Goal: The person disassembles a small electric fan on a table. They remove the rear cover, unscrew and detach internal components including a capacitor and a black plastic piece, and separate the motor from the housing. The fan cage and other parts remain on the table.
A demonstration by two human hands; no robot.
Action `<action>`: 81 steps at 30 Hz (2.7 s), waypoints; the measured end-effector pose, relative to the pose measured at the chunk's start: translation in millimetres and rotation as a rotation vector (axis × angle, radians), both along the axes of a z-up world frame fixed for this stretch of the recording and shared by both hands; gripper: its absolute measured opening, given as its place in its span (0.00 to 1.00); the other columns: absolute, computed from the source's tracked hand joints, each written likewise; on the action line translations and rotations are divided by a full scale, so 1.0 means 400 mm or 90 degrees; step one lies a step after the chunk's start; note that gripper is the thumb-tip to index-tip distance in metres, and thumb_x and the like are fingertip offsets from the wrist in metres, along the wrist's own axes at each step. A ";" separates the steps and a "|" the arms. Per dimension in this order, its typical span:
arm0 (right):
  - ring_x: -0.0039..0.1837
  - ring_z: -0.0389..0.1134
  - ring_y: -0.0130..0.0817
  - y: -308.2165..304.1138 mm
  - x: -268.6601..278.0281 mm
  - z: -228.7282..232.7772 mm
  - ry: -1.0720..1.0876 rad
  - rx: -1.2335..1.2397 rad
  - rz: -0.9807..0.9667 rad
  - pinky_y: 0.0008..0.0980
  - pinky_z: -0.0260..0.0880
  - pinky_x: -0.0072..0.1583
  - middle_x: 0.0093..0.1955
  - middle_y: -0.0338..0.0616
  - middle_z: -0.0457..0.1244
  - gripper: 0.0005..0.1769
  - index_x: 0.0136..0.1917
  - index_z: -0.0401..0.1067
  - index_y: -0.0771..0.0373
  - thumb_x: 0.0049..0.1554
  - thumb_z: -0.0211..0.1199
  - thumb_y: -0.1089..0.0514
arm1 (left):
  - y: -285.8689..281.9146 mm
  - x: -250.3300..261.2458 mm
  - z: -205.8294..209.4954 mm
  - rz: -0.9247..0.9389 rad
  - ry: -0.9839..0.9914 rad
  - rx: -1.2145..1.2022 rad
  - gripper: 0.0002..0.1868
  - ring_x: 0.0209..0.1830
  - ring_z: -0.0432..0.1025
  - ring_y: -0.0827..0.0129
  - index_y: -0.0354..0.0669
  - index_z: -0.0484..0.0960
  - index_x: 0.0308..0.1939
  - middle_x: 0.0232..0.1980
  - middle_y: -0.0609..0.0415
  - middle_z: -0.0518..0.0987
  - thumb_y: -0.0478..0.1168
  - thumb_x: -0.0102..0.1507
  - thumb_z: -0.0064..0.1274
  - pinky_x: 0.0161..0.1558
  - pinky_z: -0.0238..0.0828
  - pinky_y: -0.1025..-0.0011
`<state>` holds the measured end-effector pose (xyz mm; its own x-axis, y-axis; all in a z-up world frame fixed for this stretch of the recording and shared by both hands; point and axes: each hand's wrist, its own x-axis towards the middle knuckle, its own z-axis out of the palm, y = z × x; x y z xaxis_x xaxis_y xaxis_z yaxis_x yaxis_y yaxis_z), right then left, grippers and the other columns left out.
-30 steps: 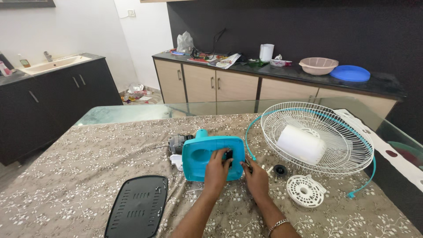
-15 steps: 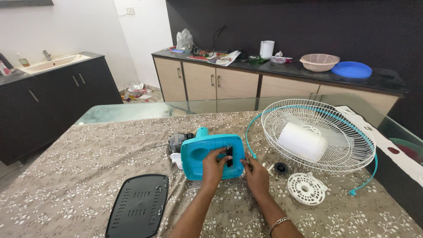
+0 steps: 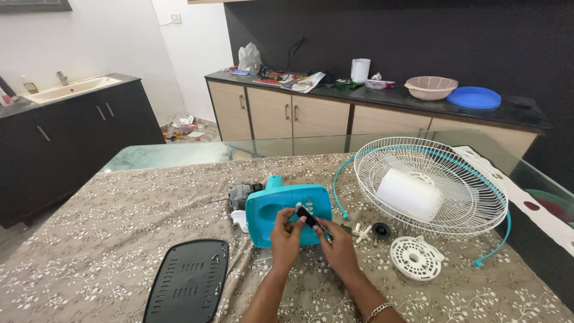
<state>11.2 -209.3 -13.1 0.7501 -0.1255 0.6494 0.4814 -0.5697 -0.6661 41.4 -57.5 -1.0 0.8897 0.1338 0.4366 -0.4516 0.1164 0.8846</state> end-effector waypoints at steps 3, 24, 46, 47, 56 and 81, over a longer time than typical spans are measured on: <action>0.56 0.76 0.33 0.016 0.008 -0.004 0.035 0.084 0.033 0.33 0.74 0.55 0.53 0.48 0.74 0.17 0.60 0.78 0.62 0.59 0.66 0.55 | 0.005 0.011 -0.038 0.021 0.015 -0.038 0.20 0.40 0.78 0.74 0.35 0.73 0.56 0.56 0.45 0.82 0.34 0.63 0.60 0.40 0.75 0.75; 0.47 0.72 0.28 0.036 0.042 -0.040 0.201 0.374 0.125 0.29 0.69 0.50 0.50 0.45 0.73 0.19 0.62 0.75 0.68 0.61 0.65 0.57 | 0.010 -0.003 -0.040 -0.052 -0.026 -0.165 0.19 0.44 0.73 0.76 0.36 0.70 0.57 0.58 0.50 0.74 0.33 0.65 0.57 0.49 0.82 0.74; 0.41 0.76 0.42 -0.275 -0.228 -0.001 0.465 -0.204 -0.231 0.43 0.72 0.45 0.40 0.46 0.73 0.19 0.64 0.75 0.41 0.62 0.56 0.42 | 0.282 -0.132 0.027 -0.070 -0.022 0.622 0.22 0.52 0.77 0.56 0.46 0.85 0.51 0.52 0.53 0.83 0.45 0.54 0.69 0.54 0.73 0.60; 0.43 0.77 0.42 -0.279 -0.229 -0.002 0.448 -0.202 -0.226 0.44 0.73 0.46 0.42 0.45 0.74 0.19 0.64 0.75 0.41 0.61 0.56 0.42 | 0.279 -0.134 0.026 -0.058 -0.026 0.640 0.20 0.52 0.77 0.56 0.46 0.86 0.50 0.51 0.53 0.84 0.45 0.55 0.68 0.54 0.73 0.60; 0.44 0.75 0.39 -0.201 -0.212 0.106 0.358 -0.169 -0.169 0.39 0.74 0.50 0.57 0.40 0.71 0.28 0.65 0.73 0.53 0.56 0.61 0.39 | 0.257 -0.150 0.044 -0.094 0.136 0.530 0.18 0.46 0.81 0.63 0.48 0.87 0.50 0.49 0.54 0.84 0.41 0.56 0.67 0.50 0.77 0.66; 0.61 0.68 0.44 0.058 -0.123 0.033 0.245 -0.459 -0.033 0.45 0.72 0.57 0.62 0.45 0.63 0.29 0.71 0.62 0.52 0.56 0.59 0.58 | 0.283 -0.049 -0.064 0.326 0.122 0.027 0.14 0.38 0.74 0.70 0.38 0.76 0.44 0.40 0.53 0.79 0.47 0.68 0.54 0.37 0.73 0.70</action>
<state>-37.8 -186.3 -0.1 0.9418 0.1835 0.2816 0.2547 -0.9364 -0.2416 21.9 55.6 -26.4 0.7796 0.5565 0.2874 -0.2715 -0.1133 0.9557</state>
